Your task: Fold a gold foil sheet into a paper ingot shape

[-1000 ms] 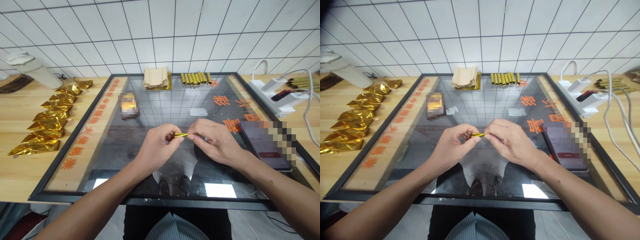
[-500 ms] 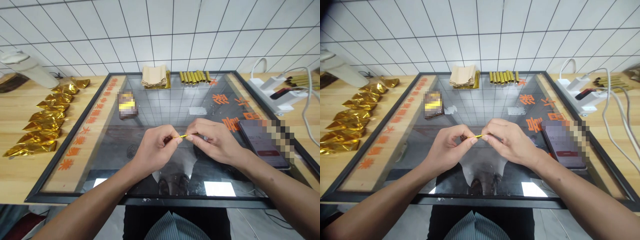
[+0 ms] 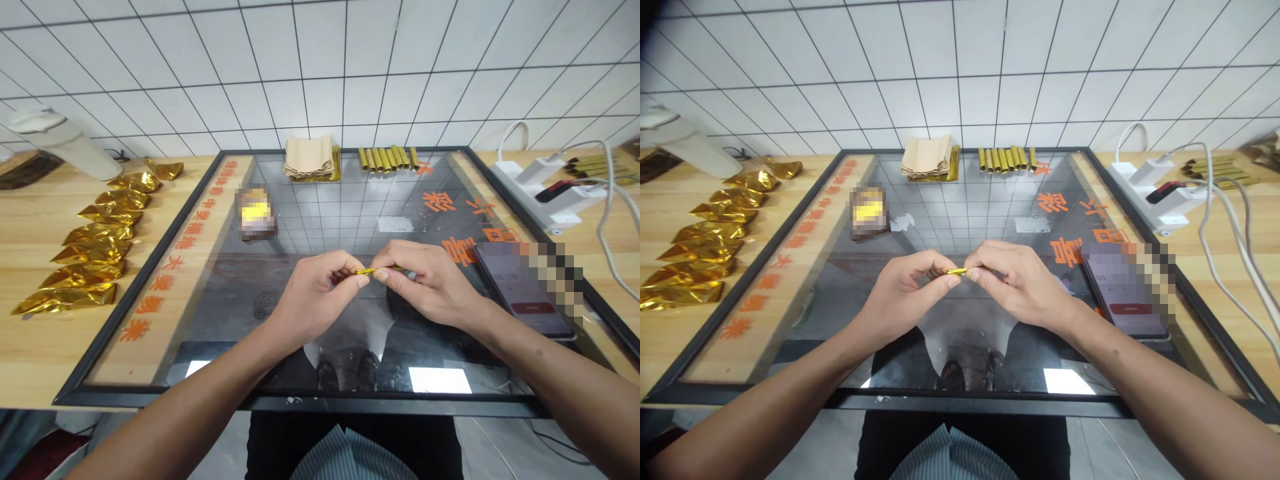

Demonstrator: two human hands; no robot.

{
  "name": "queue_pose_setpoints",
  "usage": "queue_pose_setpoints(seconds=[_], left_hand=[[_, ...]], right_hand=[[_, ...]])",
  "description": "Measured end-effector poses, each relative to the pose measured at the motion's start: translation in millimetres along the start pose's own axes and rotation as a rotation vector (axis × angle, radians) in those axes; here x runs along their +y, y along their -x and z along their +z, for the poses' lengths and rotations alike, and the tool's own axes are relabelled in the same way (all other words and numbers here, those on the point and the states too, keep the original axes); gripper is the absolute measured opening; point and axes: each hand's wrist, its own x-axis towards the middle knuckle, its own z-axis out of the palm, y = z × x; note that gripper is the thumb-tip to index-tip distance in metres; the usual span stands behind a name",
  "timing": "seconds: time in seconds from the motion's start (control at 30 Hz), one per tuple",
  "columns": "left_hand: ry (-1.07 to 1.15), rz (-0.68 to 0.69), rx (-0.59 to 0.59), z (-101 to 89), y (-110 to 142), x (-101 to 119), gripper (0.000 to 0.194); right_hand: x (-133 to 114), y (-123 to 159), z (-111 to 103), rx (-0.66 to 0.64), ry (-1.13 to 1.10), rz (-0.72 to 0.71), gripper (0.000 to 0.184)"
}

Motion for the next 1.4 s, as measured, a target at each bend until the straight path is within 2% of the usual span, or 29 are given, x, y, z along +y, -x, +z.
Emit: queue_pose_setpoints(seconds=[0.13, 0.27, 0.4, 0.53, 0.63, 0.7, 0.87, 0.97, 1.13, 1.4], left_hand=[[0.160, -0.011, -0.048, -4.3, 1, 0, 0.019], [0.350, -0.089, -0.117, -4.9, 0, -3, 0.020], [0.338, -0.055, -0.119, -4.0, -1, -4, 0.021], [0.278, -0.015, -0.058, -10.9, -1, 0, 0.024], [0.227, 0.016, -0.038, -21.3, -6, 6, 0.026], [0.240, 0.027, -0.049, -29.6, -14, 9, 0.031], [0.284, 0.031, -0.063, -49.2, -46, 7, 0.049], [0.337, 0.009, -0.054, -54.5, -60, 2, 0.051], [0.459, -0.064, -0.076, -47.9, -64, -10, 0.061], [0.658, -0.191, -0.045, -29.8, -59, -26, 0.066]], right_hand=[[-4, 0, 1, -0.002, -0.106, 0.008, 0.016], [-8, -1, 2, 0.019, -0.176, 0.011, 0.017], [-15, -1, 1, 0.046, -0.139, 0.094, 0.024], [-29, -6, 2, -0.038, -0.097, 0.153, 0.024], [-37, -17, 4, -0.067, -0.071, 0.141, 0.027], [-37, -30, 6, -0.005, -0.106, 0.169, 0.031], [-25, -68, 10, 0.054, -0.414, 0.186, 0.035], [-16, -81, 13, 0.062, -0.473, 0.170, 0.042], [-4, -78, 20, 0.067, -0.525, 0.167, 0.048], [10, -69, 24, 0.059, -0.616, 0.236, 0.044]])
